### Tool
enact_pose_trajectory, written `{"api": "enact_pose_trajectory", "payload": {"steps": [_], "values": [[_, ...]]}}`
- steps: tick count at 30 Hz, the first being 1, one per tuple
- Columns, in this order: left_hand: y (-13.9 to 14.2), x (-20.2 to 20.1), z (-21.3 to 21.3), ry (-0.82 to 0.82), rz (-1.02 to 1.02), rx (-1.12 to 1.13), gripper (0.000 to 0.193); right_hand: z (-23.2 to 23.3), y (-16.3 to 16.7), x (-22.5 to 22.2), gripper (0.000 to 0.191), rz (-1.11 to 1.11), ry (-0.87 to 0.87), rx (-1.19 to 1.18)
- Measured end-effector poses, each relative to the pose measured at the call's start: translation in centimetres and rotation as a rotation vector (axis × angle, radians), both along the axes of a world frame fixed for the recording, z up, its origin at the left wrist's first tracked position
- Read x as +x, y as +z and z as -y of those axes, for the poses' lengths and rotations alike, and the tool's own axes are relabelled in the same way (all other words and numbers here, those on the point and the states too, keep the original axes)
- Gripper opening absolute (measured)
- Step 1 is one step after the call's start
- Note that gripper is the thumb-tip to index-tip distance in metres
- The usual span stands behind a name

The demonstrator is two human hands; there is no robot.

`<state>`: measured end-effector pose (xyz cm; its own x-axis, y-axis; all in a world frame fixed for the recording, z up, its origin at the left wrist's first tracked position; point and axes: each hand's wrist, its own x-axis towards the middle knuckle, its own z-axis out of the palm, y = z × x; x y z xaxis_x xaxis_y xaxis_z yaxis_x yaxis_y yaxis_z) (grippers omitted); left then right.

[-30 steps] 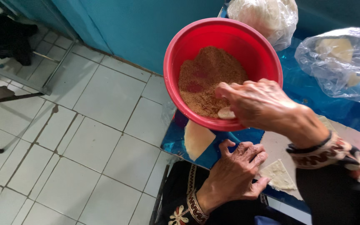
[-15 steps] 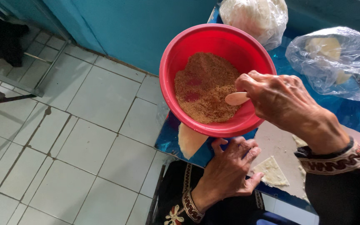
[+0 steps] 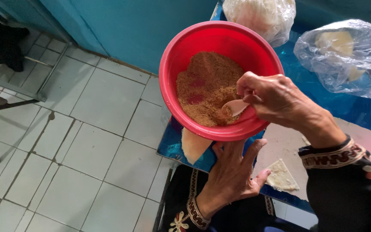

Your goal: The person folds triangular dough wrappers and fills them with a brown sugar mixture. They take a folded wrapper, spoon brown sugar from a red bowl onto the dough, then pinch and fold the wrapper closed, placing finished pieces aside while working through a stack of prepared wrappers on the table.

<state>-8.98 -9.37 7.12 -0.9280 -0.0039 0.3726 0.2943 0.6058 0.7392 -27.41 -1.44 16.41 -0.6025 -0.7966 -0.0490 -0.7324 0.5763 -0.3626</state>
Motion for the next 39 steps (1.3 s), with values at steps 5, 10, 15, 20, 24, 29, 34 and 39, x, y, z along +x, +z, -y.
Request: {"api": "enact_pose_trajectory", "payload": {"steps": [5,10,15,20,24,29,34,39], "values": [[0.3,-0.2,-0.4,-0.005,0.016,-0.109,0.069,-1.5,1.3,0.4,0.020,-0.032,-0.007,-0.166],[-0.4,-0.2,-0.8,-0.070,0.062,-0.196,0.064,-6.5,2.0,2.7,0.018,0.035,-0.142,-0.280],[-1.3,0.1,-1.6,-0.089,-0.031,-0.227,0.061,-14.5,0.4,7.2,0.015,0.033,-0.281,-0.268],[-1.4,0.5,-2.2,-0.106,-0.038,-0.241,0.049,-19.3,-2.9,11.9,0.020,0.059,-0.421,-0.322],[-1.4,1.1,-3.3,-0.038,-0.091,-0.279,0.035,-21.3,-4.9,14.2,0.024,-0.053,-0.399,-0.295],[-1.6,1.9,-5.0,0.015,-0.133,-0.297,0.022,-21.2,-5.8,15.5,0.029,-0.280,-0.212,-0.315],[-1.8,2.1,-5.7,0.036,-0.098,-0.283,0.021,-20.8,-4.7,16.8,0.037,-0.421,-0.121,-0.250],[-1.9,2.6,-6.2,0.097,-0.068,-0.258,0.021,-20.7,-4.0,17.4,0.038,-0.483,-0.121,-0.192]]}}
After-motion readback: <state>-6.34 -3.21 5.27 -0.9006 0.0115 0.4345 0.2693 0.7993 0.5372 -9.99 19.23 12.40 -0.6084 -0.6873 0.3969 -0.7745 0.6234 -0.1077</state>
